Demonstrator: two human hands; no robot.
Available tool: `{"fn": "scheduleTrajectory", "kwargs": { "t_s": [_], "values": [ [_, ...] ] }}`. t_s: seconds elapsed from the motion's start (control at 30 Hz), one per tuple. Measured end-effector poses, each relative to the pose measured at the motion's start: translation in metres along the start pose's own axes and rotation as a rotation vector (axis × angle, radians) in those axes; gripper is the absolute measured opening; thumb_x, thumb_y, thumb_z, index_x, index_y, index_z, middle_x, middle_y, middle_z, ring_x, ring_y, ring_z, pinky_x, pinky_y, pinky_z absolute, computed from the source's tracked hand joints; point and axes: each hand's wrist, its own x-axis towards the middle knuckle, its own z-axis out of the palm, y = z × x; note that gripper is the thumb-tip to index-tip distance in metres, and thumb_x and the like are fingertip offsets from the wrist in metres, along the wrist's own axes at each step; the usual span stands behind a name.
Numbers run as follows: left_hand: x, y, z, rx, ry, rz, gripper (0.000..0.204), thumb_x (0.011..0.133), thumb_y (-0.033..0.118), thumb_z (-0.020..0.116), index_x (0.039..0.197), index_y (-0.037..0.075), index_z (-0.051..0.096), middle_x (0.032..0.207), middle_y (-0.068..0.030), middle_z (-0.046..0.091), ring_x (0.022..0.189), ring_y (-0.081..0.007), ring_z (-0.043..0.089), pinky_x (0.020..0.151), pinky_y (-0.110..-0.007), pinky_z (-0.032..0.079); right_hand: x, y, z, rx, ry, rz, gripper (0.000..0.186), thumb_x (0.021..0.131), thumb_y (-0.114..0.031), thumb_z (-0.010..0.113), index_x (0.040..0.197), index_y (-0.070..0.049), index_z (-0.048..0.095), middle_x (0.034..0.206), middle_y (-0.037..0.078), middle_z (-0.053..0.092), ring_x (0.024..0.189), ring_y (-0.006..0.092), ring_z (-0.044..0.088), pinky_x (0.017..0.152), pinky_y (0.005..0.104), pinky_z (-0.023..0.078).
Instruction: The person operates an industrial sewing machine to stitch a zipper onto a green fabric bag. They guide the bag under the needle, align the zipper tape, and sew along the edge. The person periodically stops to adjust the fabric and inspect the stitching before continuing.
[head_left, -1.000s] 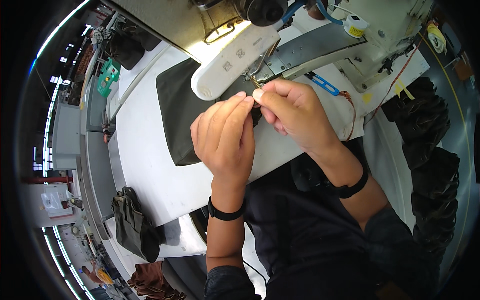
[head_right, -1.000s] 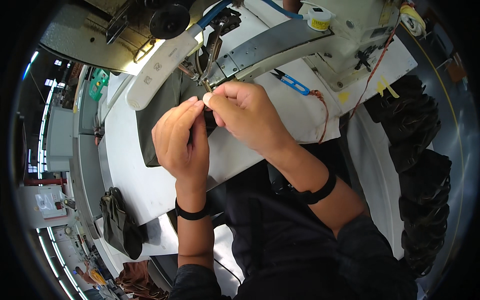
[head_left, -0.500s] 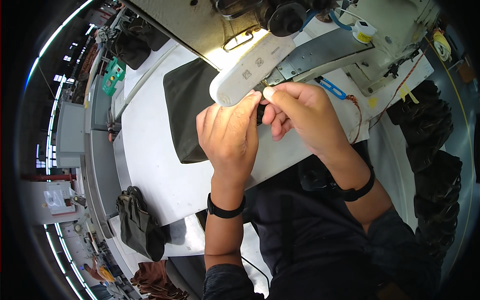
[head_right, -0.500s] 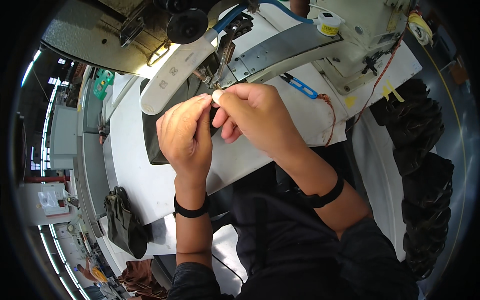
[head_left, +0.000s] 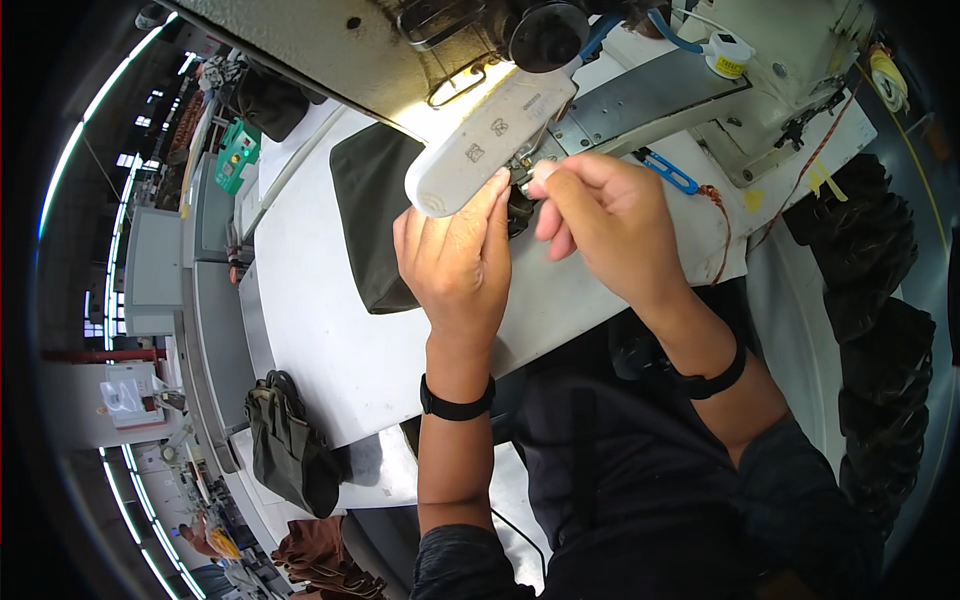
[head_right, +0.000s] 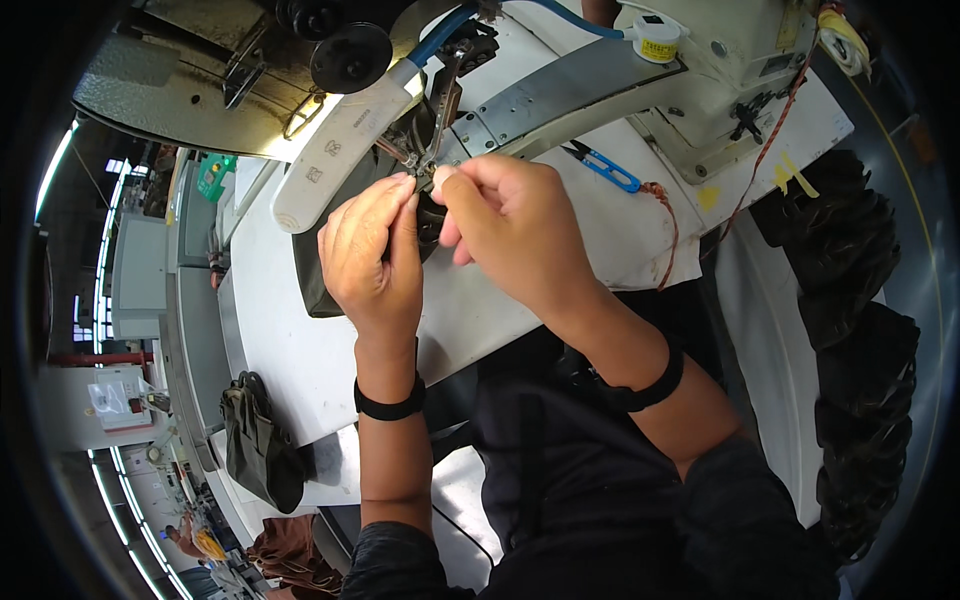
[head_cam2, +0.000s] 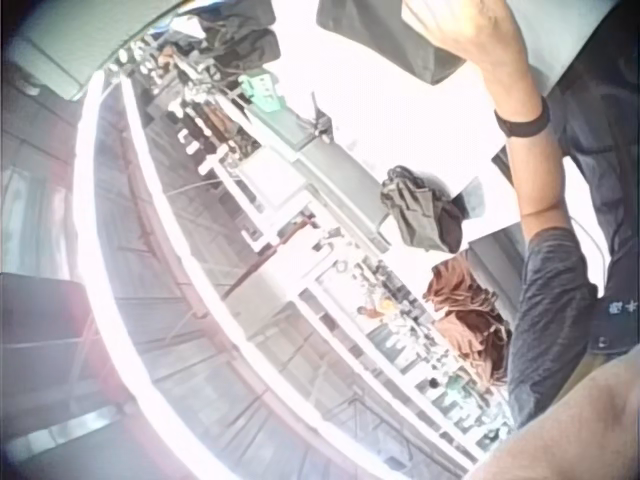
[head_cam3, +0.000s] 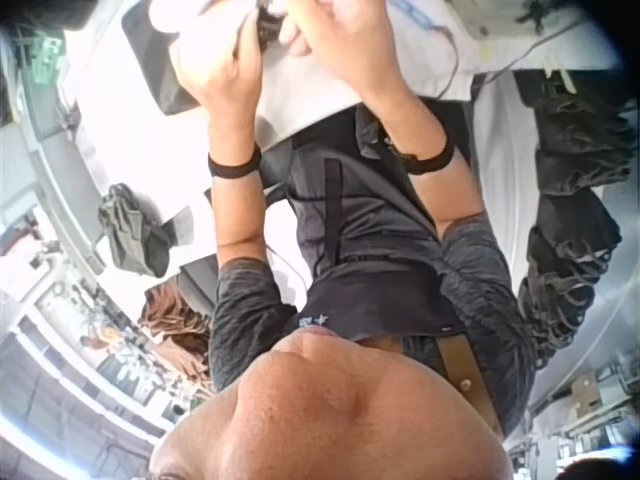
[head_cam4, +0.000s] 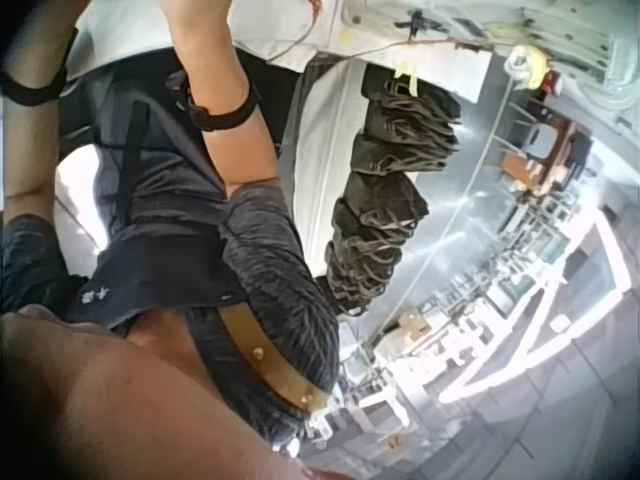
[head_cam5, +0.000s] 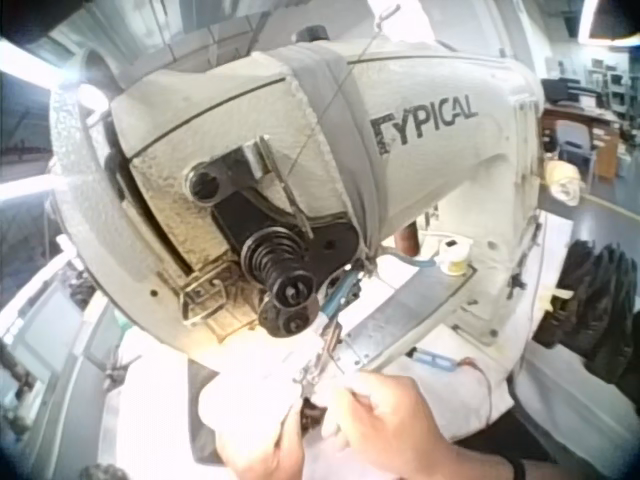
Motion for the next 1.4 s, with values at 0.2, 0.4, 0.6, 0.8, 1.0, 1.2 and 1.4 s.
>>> {"fn": "scheduleTrajectory", "kwargs": {
  "t_s": [0.2,0.4,0.6,0.8,1.0,1.2,1.4],
  "values": [
    [-0.002,0.006,0.006,0.005,0.057,-0.042,0.021,0.084,-0.001,0.08,0.103,0.007,0.078,0.103,-0.0061,0.078,0.095,-0.0225,0.071,0.088,-0.032,0.048,0.02,-0.012,-0.006,-0.153,-0.083,-0.125,0.021,0.103,-0.018,0.063,0.099,0.003,0.068,0.063,0.003,0.066,0.05,0.0064,0.057,0.047,0.0249,0.044],
    [-0.001,0.001,0.009,0.04,0.076,-0.003,0.021,0.083,-0.002,0.08,0.101,0.007,0.078,0.1,-0.0061,0.078,0.092,-0.0221,0.07,0.087,-0.031,0.048,0.028,-0.017,-0.011,-0.149,-0.114,-0.152,0.024,0.101,-0.015,0.062,0.085,0.002,0.068,0.056,0.001,0.06,0.046,0.0045,0.049,0.044,0.0247,0.04],
    [-0.001,-0.004,0.003,0.061,0.045,0.077,0.021,0.083,-0.001,0.081,0.102,0.007,0.077,0.101,-0.0055,0.078,0.092,-0.021,0.071,0.086,-0.031,0.047,0.028,-0.014,-0.012,-0.173,-0.12,-0.16,0.022,0.1,-0.014,0.063,0.085,0.001,0.068,0.056,0.001,0.06,0.046,0.0047,0.051,0.043,0.0248,0.04],
    [-0.001,-0.002,0.006,0.086,0.055,0.086,0.022,0.083,0.0,0.081,0.103,0.008,0.077,0.102,-0.0053,0.078,0.092,-0.0208,0.071,0.086,-0.032,0.046,0.029,-0.012,-0.012,-0.173,-0.113,-0.145,0.021,0.1,-0.014,0.063,0.086,0.001,0.068,0.056,0.001,0.061,0.046,0.005,0.052,0.042,0.0246,0.041],
    [0.0,-0.005,0.007,0.103,0.055,0.089,0.021,0.084,0.0,0.08,0.103,0.008,0.077,0.101,-0.0054,0.077,0.091,-0.0211,0.07,0.086,-0.032,0.046,0.029,-0.011,-0.011,-0.172,-0.112,-0.169,0.021,0.101,-0.013,0.062,0.087,0.002,0.067,0.056,0.002,0.061,0.045,0.0054,0.052,0.042,0.0252,0.04],
    [0.003,-0.007,0.009,0.109,0.065,0.079,0.019,0.084,0.0,0.08,0.101,0.008,0.077,0.099,-0.0055,0.077,0.09,-0.0208,0.071,0.086,-0.032,0.047,0.029,-0.01,-0.01,-0.192,-0.103,-0.187,0.021,0.101,-0.014,0.062,0.089,0.002,0.068,0.056,0.003,0.062,0.043,0.0064,0.052,0.042,0.0253,0.04],
    [0.005,-0.005,0.01,0.116,0.054,0.048,0.017,0.084,0.001,0.079,0.1,0.007,0.077,0.098,-0.0049,0.077,0.09,-0.0204,0.071,0.086,-0.032,0.048,0.029,-0.011,-0.01,-0.222,-0.099,-0.191,0.021,0.101,-0.014,0.062,0.09,0.002,0.068,0.056,0.004,0.063,0.043,0.007,0.052,0.043,0.0258,0.041]
  ]
}}
